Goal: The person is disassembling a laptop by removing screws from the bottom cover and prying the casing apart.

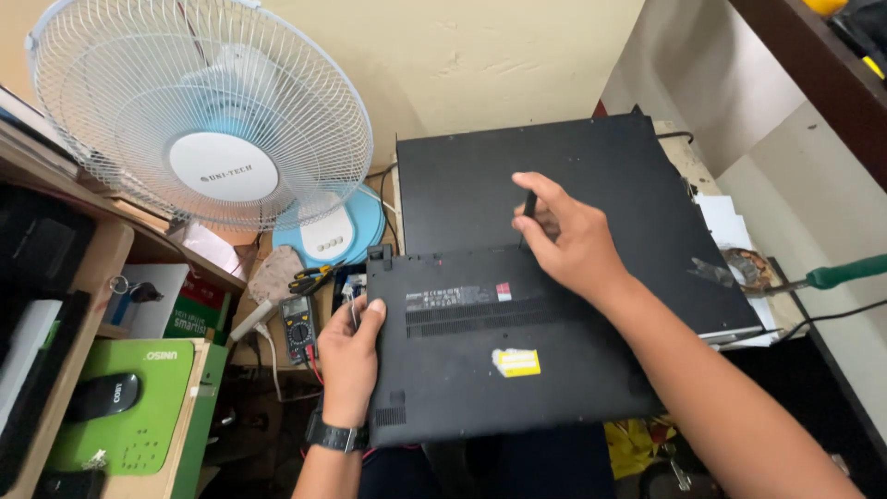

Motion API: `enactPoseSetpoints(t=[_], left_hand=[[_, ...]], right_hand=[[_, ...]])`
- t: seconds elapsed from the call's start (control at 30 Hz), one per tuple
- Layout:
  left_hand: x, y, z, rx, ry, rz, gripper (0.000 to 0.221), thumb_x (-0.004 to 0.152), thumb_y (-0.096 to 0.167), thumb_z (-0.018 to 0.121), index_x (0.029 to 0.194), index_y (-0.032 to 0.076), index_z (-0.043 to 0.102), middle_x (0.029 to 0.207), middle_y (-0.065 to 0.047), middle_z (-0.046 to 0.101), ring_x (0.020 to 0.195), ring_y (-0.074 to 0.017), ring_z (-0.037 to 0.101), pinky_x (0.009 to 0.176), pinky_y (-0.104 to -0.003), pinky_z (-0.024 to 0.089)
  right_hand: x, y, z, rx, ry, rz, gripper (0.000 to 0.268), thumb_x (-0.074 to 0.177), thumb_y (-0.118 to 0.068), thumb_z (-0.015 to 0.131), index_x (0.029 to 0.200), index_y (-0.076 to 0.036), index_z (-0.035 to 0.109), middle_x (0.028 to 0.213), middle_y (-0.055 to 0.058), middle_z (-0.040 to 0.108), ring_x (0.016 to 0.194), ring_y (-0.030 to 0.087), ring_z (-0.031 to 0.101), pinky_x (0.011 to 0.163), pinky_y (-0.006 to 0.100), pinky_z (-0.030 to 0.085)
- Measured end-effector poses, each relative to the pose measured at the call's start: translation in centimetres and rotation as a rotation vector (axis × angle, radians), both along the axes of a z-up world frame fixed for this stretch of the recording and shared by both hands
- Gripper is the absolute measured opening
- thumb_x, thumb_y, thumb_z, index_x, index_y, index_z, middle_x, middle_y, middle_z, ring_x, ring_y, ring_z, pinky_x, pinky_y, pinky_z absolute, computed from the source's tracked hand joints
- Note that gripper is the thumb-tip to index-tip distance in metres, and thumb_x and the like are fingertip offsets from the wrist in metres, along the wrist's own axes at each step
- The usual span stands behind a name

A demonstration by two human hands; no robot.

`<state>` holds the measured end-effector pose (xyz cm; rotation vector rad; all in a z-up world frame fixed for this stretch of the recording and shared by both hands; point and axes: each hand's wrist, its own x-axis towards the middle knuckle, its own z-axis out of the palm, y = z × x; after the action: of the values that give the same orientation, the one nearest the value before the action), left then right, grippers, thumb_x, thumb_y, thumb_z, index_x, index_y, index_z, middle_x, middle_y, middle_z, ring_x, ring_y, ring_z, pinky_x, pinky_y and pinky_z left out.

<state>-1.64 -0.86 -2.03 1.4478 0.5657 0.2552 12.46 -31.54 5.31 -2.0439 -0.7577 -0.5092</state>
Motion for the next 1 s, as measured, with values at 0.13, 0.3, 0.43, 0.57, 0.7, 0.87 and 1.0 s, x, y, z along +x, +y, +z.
enactPoseSetpoints(t=[0.13, 0.3, 0.43, 0.57, 0.7, 0.87, 1.0], left_hand=[[2.0, 0.8, -3.0, -0.039, -0.104, 0.056, 0.031, 0.105, 0.013, 0.085, 0.128, -0.008, 0.082, 0.084, -0.018, 0.081, 0.064, -0.0233, 0.075, 0.048, -0.038, 0.064], [2.2, 0.1, -1.7, -0.070, -0.087, 0.040, 0.033, 0.105, 0.012, 0.083, 0.129, -0.010, 0.080, 0.082, -0.022, 0.080, 0.062, -0.0286, 0.078, 0.048, -0.041, 0.066], [2.1, -0.1, -0.7, -0.074, -0.078, 0.035, 0.035, 0.106, 0.012, 0.083, 0.131, -0.013, 0.078, 0.081, -0.025, 0.080, 0.061, -0.0310, 0.079, 0.048, -0.043, 0.066], [1.9, -0.2, 0.0, -0.077, -0.053, 0.018, 0.036, 0.105, 0.012, 0.083, 0.131, -0.012, 0.078, 0.081, -0.024, 0.079, 0.062, -0.0304, 0.078, 0.049, -0.043, 0.066], [2.0, 0.1, 0.4, -0.015, -0.031, -0.007, 0.041, 0.105, 0.015, 0.084, 0.134, -0.013, 0.077, 0.082, -0.024, 0.079, 0.064, -0.0309, 0.078, 0.050, -0.045, 0.066], [1.6, 1.1, 0.0, 0.177, 0.012, -0.033, 0.050, 0.101, 0.023, 0.092, 0.135, -0.011, 0.080, 0.090, -0.024, 0.081, 0.077, -0.0268, 0.077, 0.057, -0.045, 0.065], [0.8, 1.1, 0.3, 0.451, -0.098, 0.037, 0.050, 0.092, 0.020, 0.100, 0.131, -0.007, 0.084, 0.102, -0.028, 0.079, 0.091, -0.0356, 0.079, 0.078, -0.049, 0.067]], right_hand=[[2.9, 0.1, -0.9, 0.183, -0.030, 0.000, 0.041, 0.100, -0.004, 0.096, 0.139, -0.012, 0.085, 0.107, 0.009, 0.076, 0.097, 0.026, 0.082, 0.084, 0.036, 0.073], [3.3, 0.1, -0.1, 0.231, 0.020, 0.019, 0.026, 0.104, -0.001, 0.093, 0.128, -0.011, 0.089, 0.094, 0.005, 0.068, 0.086, 0.017, 0.078, 0.075, 0.031, 0.070], [2.2, 0.1, 1.5, 0.229, 0.078, 0.108, 0.026, 0.107, 0.003, 0.087, 0.130, -0.009, 0.088, 0.098, 0.011, 0.084, 0.085, 0.014, 0.076, 0.071, 0.030, 0.063], [2.4, 0.0, 1.0, 0.263, 0.116, 0.156, 0.034, 0.111, 0.009, 0.075, 0.141, -0.004, 0.084, 0.107, 0.015, 0.088, 0.091, 0.015, 0.077, 0.078, 0.031, 0.066], [3.5, -0.1, -0.5, 0.364, 0.097, 0.169, 0.032, 0.110, 0.006, 0.081, 0.141, -0.001, 0.081, 0.116, 0.013, 0.077, 0.105, 0.021, 0.081, 0.089, 0.034, 0.071], [2.6, 0.3, -0.2, 0.383, 0.136, 0.227, 0.035, 0.116, 0.009, 0.064, 0.149, 0.003, 0.074, 0.130, 0.018, 0.079, 0.121, 0.027, 0.080, 0.102, 0.041, 0.069], [2.2, 0.3, -0.8, 0.350, 0.150, 0.184, 0.043, 0.115, 0.007, 0.066, 0.157, 0.001, 0.060, 0.117, 0.015, 0.074, 0.112, 0.022, 0.078, 0.102, 0.038, 0.069]])
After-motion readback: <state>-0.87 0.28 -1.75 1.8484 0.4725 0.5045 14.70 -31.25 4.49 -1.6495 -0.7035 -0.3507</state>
